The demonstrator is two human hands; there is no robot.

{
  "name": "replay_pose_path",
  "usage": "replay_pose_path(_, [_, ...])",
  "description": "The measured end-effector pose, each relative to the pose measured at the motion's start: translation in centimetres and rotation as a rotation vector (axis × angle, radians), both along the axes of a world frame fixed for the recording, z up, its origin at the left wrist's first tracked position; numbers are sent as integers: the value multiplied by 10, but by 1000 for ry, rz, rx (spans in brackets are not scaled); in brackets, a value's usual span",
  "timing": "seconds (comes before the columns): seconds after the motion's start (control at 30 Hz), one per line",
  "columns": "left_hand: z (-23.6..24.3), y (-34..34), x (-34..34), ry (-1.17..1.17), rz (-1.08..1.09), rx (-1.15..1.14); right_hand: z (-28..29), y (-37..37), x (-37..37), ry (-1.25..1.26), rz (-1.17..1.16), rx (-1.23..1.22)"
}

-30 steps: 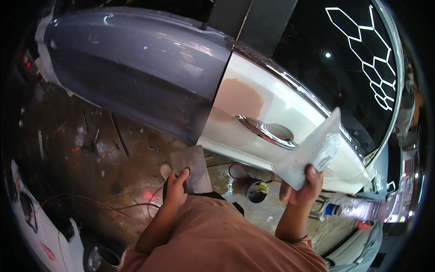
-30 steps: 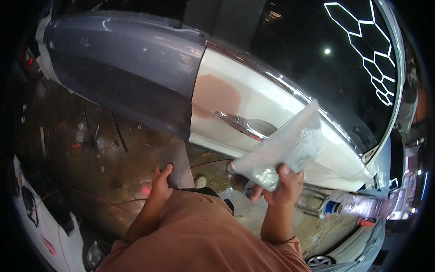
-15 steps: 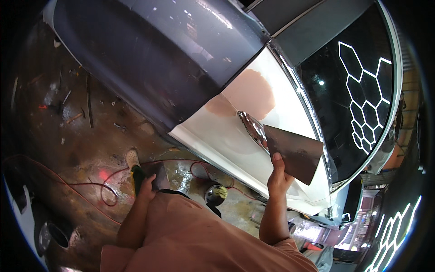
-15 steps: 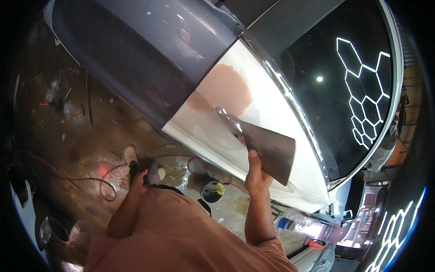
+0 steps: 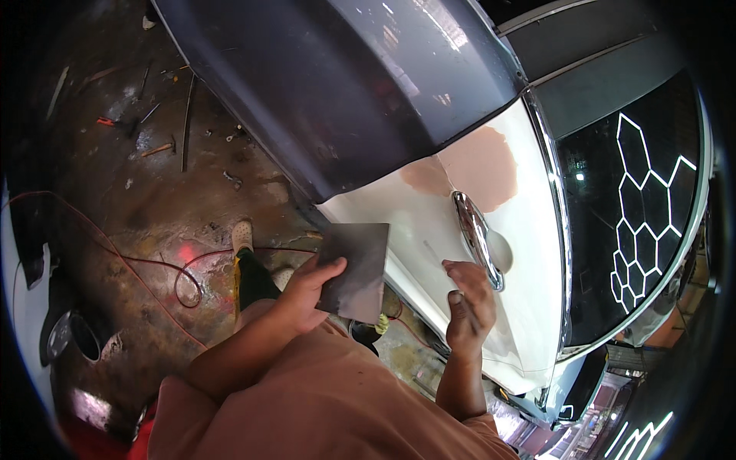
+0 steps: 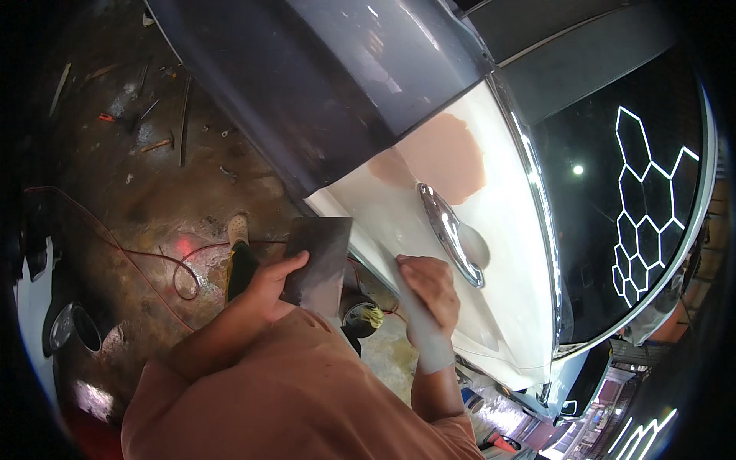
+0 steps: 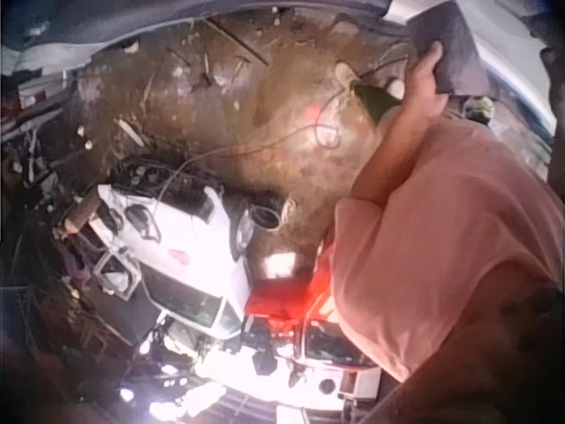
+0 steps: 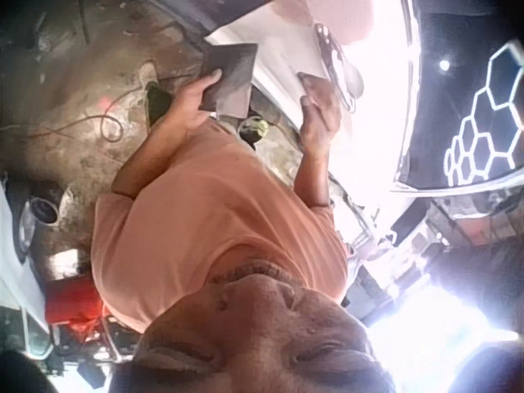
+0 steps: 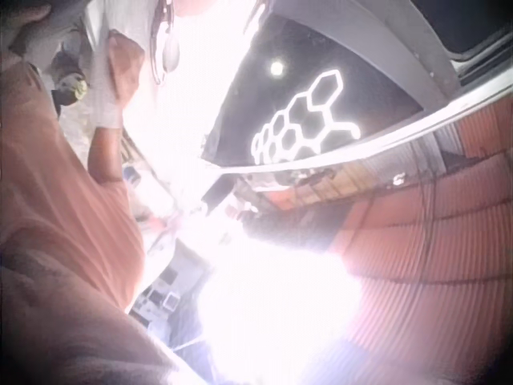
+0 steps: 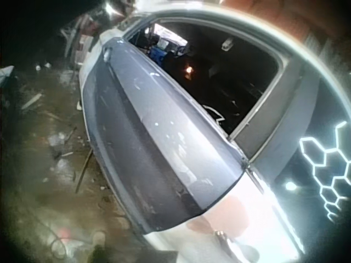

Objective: The person sands the surface of a white car door using a sanding block, focusing on the area around the door handle and the transition between the white paint and a gray primer section. The person repeatedly rubs the sanding block over the surface to smooth it.

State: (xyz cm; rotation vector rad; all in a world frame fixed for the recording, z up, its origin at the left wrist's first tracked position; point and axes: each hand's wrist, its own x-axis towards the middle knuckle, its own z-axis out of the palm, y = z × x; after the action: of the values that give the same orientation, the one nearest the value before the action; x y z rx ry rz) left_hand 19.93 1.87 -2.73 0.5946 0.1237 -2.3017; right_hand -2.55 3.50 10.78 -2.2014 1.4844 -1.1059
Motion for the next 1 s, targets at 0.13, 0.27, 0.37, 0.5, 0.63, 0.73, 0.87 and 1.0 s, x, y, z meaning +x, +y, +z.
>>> replay_pose_path(0.13, [31, -7, 8, -5, -39, -3, -7, -9, 5, 140, 113, -54])
replay_pose_path(0.27, [36, -5, 14, 44, -68, -20, -12, -11, 6, 169, 163, 14])
replay_pose_path(0.37, [39, -7, 17, 4, -42, 0, -10, -6, 4, 176, 184, 61])
replay_pose_path(0.5, [39, -11, 19, -6, 10, -3, -2, 5, -7, 120, 188, 119])
replay_pose_path(0.63, [37, -14, 23, 38, 20, -19, -2, 14, -14, -200, 82, 245])
replay_pose_path(0.73, [34, -9, 19, 60, -41, -46, -10, 20, 4, -843, -240, 400])
replay_pose_path(0.87, [47, -1, 19, 99, -150, -13, -12, 18, 8, -1141, -225, 554])
replay_pose_path(1.0, [54, 0, 19, 176, -150, -4, -13, 23, 8, -1194, -296, 672])
